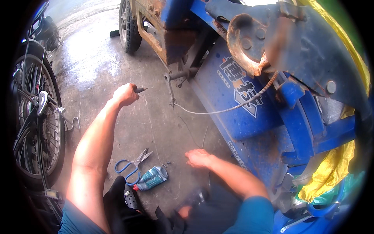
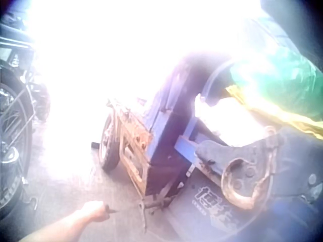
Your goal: The person threads a metal brake cable through a mechanical housing on a vehicle frame, using a screwdriver to guide and position the wire.
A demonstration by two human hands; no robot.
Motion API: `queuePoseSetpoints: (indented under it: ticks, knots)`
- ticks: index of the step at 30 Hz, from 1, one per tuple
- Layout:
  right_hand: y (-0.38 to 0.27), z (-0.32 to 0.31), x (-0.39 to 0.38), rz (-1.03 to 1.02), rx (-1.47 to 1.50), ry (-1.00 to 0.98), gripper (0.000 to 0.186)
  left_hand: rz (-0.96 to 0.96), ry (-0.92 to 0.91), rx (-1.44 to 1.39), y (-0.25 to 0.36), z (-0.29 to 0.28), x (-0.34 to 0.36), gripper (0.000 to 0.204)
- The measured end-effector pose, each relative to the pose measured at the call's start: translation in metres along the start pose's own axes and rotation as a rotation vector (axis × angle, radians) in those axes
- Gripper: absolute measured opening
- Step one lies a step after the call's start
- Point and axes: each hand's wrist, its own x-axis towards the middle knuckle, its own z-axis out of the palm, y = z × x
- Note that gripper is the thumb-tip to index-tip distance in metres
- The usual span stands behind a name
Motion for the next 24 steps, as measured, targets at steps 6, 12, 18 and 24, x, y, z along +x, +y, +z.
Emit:
queuePoseSetpoints:
  ticks: [6,12,18,24]
  knots:
    - [0.003,0.01,0.002,-0.008,-0.057,-0.014,0.046,-0.026,-0.012,0.007,0.0,0.002,-0.001,0.032]
    - [0.003,0.01,-0.001,-0.028,-0.018,0.069,0.042,0.003,0.002,-0.007,0.003,-0.004,-0.007,0.025]
    - [-0.033,-0.045,-0.014,0.091,0.367,0.504,0.04,-0.015,0.012,-0.007,0.002,-0.005,-0.008,0.026]
    - [-0.042,-0.074,-0.015,0.032,0.607,1.072,0.044,-0.006,-0.011,0.011,0.007,-0.009,-0.01,0.023]
